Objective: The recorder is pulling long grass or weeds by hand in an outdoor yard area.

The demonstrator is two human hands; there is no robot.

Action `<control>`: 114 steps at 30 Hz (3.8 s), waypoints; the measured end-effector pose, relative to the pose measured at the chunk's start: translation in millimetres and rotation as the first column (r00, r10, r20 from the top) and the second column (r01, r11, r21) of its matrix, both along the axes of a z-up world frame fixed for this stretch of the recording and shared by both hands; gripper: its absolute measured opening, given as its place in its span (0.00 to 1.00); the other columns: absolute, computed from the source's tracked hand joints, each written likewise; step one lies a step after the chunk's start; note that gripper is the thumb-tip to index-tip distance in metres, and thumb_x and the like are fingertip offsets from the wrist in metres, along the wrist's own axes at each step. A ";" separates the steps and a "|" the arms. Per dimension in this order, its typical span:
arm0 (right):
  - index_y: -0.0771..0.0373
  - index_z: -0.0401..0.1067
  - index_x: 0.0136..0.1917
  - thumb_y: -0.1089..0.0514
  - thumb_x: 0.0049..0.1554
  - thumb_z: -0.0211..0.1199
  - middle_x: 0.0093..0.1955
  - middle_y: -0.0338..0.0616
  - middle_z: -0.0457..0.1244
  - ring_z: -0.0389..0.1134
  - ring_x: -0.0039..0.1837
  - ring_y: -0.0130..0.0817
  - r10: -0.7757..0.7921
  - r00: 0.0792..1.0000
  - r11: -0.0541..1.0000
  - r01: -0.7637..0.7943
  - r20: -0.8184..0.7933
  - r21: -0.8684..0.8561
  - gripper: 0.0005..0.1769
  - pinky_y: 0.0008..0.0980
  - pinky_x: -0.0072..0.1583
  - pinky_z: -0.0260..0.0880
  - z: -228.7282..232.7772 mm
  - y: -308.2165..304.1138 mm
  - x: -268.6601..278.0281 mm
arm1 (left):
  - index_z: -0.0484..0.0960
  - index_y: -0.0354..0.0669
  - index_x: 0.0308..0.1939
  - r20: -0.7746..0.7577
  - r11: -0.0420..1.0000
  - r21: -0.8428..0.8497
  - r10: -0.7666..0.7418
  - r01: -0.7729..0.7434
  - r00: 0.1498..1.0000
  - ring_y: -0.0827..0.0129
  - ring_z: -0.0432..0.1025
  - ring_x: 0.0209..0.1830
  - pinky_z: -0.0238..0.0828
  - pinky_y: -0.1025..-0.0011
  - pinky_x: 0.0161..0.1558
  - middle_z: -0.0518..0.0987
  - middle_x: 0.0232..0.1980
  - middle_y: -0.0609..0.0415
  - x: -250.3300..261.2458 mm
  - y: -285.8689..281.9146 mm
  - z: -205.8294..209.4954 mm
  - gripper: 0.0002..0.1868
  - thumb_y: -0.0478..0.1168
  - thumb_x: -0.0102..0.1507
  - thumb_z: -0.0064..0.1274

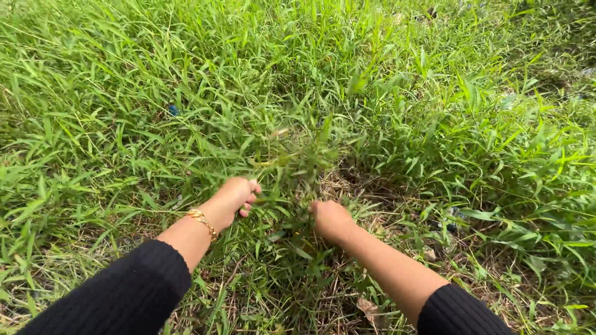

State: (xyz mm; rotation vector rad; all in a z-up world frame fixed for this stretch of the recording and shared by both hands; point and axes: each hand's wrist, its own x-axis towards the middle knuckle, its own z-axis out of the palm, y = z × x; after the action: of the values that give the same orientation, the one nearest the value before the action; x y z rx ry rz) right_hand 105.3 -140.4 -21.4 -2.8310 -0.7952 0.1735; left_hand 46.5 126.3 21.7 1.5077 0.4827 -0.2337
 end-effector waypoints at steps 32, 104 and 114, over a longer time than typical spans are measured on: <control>0.44 0.36 0.81 0.56 0.60 0.48 0.60 0.57 0.56 0.62 0.54 0.47 0.381 0.533 0.421 0.627 -0.755 0.655 0.40 0.60 0.56 0.69 107.3 119.4 -58.7 | 0.78 0.49 0.39 0.040 0.888 -0.450 0.123 -0.092 0.992 0.60 0.72 0.36 0.70 0.57 0.34 0.78 0.40 0.52 -2.5 -9.0 4.7 0.15 0.54 0.69 0.48; 0.57 0.71 0.54 0.52 0.58 0.62 0.46 0.43 0.67 0.69 0.41 0.34 0.043 0.815 0.575 0.453 -0.578 0.681 0.12 0.34 0.40 0.70 117.6 39.2 -54.2 | 0.79 0.46 0.44 0.132 0.840 -0.078 -0.525 0.537 0.841 0.75 0.73 0.33 0.69 0.68 0.34 0.81 0.38 0.59 4.0 -70.0 21.9 0.09 0.45 0.68 0.46; 0.64 0.76 0.47 0.63 0.56 0.52 0.44 0.44 0.70 0.71 0.41 0.28 0.068 0.989 0.697 0.044 -0.128 0.716 0.11 0.30 0.44 0.75 115.5 34.8 -23.5 | 0.72 0.44 0.40 0.129 0.991 -0.125 -0.021 0.037 0.991 0.80 0.59 0.22 0.75 0.71 0.38 0.69 0.27 0.65 -37.6 61.1 116.7 0.12 0.45 0.74 0.38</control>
State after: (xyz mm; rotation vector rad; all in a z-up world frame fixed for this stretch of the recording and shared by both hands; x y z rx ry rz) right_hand 81.8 -105.6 94.1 -2.0344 -0.6549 0.0464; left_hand 8.9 187.4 138.5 1.3964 0.3380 -0.1863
